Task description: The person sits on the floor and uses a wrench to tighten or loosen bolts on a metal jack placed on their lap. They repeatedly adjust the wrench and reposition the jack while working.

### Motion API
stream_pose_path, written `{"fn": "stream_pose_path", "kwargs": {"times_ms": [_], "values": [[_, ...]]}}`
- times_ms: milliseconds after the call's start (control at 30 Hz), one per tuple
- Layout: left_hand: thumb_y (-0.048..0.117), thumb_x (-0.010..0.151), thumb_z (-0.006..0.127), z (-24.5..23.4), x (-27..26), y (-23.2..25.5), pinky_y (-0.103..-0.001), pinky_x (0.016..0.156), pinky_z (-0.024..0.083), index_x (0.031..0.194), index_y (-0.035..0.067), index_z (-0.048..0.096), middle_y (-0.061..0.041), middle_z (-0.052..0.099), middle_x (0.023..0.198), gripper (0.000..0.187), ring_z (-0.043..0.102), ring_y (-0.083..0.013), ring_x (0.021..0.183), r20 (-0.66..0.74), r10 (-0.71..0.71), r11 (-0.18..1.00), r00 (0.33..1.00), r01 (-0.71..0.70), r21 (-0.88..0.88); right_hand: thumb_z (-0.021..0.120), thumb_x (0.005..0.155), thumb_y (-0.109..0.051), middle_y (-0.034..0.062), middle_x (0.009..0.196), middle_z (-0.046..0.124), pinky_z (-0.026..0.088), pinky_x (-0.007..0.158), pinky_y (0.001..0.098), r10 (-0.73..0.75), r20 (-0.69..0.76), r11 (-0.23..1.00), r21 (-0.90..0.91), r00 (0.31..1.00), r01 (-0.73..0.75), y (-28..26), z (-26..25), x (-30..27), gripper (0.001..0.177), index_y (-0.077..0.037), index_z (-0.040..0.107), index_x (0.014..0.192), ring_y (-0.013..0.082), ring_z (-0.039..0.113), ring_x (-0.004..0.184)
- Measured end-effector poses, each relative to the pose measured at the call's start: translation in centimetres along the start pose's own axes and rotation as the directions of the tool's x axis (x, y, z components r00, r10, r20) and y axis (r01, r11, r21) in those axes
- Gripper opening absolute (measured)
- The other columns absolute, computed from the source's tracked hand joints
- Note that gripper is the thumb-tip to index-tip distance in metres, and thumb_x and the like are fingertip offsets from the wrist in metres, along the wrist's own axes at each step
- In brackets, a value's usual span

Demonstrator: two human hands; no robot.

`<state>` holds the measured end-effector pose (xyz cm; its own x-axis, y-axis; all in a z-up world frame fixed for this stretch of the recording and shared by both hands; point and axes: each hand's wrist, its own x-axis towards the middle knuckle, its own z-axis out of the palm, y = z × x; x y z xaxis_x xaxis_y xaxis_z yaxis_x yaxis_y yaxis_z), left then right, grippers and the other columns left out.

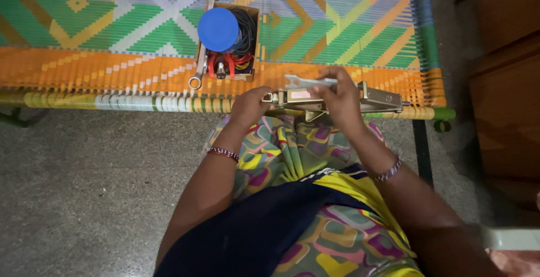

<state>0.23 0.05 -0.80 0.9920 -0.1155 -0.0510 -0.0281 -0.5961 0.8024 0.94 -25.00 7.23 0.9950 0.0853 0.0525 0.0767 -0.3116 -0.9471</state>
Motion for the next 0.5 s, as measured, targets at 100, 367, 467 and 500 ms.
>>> {"fn": "stream_pose_path", "kwargs": {"times_ms": [100, 367, 467, 500], "values": [[0.021, 0.084, 0.080, 0.1, -0.1, -0.3, -0.042, 0.086, 0.056, 0.126, 0.022, 0.070, -0.009, 0.074, 0.117, 0.043, 0.072, -0.0296, 0.100, -0.022, 0.032, 0.998, 0.999, -0.030, 0.062, 0.074, 0.093, -0.002, 0.0081, 0.103, 0.066, 0.055, 0.076, 0.0278, -0.083, 0.110, 0.995, 0.062, 0.991, 0.076, 0.4, 0.2, 3.6, 0.035, -0.002, 0.057, 0.123, 0.0142, 0.069, 0.092], [0.026, 0.081, 0.083, 0.6, 0.5, -1.3, -0.046, 0.090, 0.053, 0.126, 0.014, 0.068, -0.013, 0.072, 0.116, 0.049, 0.068, -0.0349, 0.107, 0.002, 0.015, 0.990, 1.000, -0.015, 0.139, 0.074, 0.089, -0.006, 0.0094, 0.087, 0.074, 0.055, 0.072, 0.0364, -0.122, 0.284, 0.867, -0.437, 0.951, 0.241, 1.1, 1.2, 7.3, 0.010, -0.006, 0.070, 0.098, 0.0227, 0.070, 0.078], [0.028, 0.081, 0.083, 0.6, 0.8, -1.3, -0.047, 0.088, 0.053, 0.124, 0.014, 0.068, -0.013, 0.072, 0.115, 0.048, 0.067, -0.0350, 0.106, -0.016, 0.042, 0.990, 0.999, -0.039, 0.138, 0.072, 0.090, -0.009, 0.0108, 0.089, 0.075, 0.056, 0.073, 0.0386, -0.102, 0.310, 0.844, -0.476, 0.945, 0.247, 0.4, 1.5, 7.5, 0.009, -0.007, 0.071, 0.098, 0.0270, 0.073, 0.081], [0.028, 0.080, 0.083, 0.7, 0.8, -1.3, -0.046, 0.087, 0.053, 0.123, 0.014, 0.068, -0.013, 0.072, 0.115, 0.048, 0.068, -0.0350, 0.105, -0.039, 0.063, 0.990, 0.997, -0.058, 0.131, 0.072, 0.091, -0.010, 0.0114, 0.090, 0.075, 0.056, 0.074, 0.0393, -0.104, 0.321, 0.842, -0.475, 0.941, 0.255, 0.2, 1.6, 7.4, 0.009, -0.007, 0.071, 0.099, 0.0286, 0.073, 0.081]]}}
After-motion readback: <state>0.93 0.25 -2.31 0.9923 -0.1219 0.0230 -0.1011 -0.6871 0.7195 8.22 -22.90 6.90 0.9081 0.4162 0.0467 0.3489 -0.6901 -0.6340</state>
